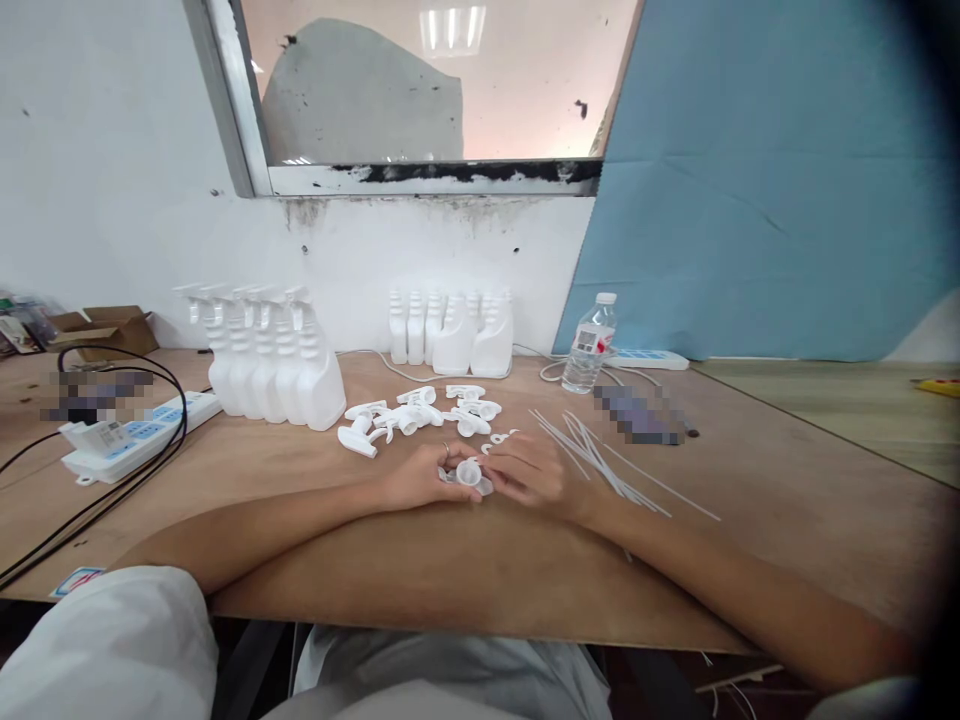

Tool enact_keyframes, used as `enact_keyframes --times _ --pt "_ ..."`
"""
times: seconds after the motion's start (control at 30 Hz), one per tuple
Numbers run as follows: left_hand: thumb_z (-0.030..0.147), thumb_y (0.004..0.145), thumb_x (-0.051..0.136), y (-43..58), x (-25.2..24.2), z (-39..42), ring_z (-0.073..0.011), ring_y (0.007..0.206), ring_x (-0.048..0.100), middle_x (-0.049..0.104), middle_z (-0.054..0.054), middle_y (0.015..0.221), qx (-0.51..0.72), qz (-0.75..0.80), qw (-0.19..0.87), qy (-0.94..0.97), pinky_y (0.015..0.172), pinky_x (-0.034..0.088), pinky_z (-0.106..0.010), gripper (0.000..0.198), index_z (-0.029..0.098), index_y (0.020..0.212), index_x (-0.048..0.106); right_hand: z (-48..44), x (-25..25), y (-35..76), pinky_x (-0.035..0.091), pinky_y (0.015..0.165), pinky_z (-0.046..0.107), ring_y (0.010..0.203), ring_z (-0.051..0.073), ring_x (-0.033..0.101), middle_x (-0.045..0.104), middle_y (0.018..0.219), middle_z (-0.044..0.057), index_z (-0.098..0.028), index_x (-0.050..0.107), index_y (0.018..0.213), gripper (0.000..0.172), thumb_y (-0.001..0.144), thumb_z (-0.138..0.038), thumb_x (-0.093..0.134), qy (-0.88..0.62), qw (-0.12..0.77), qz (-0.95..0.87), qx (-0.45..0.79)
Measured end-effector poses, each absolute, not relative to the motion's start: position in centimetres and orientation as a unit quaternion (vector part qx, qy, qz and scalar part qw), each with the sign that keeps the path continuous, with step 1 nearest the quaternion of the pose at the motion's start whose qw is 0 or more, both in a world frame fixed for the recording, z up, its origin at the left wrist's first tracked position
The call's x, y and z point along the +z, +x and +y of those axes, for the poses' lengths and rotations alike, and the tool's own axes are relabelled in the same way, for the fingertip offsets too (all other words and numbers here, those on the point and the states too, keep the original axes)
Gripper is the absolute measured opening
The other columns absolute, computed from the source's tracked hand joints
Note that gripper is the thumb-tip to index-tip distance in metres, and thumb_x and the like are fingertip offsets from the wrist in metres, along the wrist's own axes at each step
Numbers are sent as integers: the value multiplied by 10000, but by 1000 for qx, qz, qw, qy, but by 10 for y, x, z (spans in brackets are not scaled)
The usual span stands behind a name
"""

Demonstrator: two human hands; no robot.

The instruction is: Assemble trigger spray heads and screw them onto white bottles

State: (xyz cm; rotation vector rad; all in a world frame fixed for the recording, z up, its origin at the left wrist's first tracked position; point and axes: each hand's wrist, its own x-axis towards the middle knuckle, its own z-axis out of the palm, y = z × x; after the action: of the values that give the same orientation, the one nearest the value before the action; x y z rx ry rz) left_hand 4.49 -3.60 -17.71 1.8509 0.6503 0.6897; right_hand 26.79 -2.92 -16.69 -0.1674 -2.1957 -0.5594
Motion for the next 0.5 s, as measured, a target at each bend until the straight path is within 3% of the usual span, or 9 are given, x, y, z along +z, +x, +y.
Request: enact_keyframes --times 0.23,0.37,0.5 --pt "356 781 757 44 -177 -36 -179 909 646 706 -58 1024 281 262 484 786 800 469 -292 505 196 1176 486 -26 -172 266 530 642 305 727 156 657 705 812 64 -149 583 1094 206 890 -117 582 -18 386 -895 -224" --pt "346 737 792 45 -180 -35 -186 969 632 656 -76 1107 316 255 444 799 785 464 -278 544 204 1111 423 -29 -173 265 533 667 316 754 165 654 699 817 66 -148 582 1075 191 889 -106 577 -9 375 -907 -193" --pt "361 741 784 43 -182 -34 -165 900 621 620 -38 1025 311 256 413 817 771 478 -280 523 215 1052 389 -32 -170 265 533 695 326 785 180 655 698 838 69 -165 584 1075 214 867 -127 612 -18 356 -918 -175"
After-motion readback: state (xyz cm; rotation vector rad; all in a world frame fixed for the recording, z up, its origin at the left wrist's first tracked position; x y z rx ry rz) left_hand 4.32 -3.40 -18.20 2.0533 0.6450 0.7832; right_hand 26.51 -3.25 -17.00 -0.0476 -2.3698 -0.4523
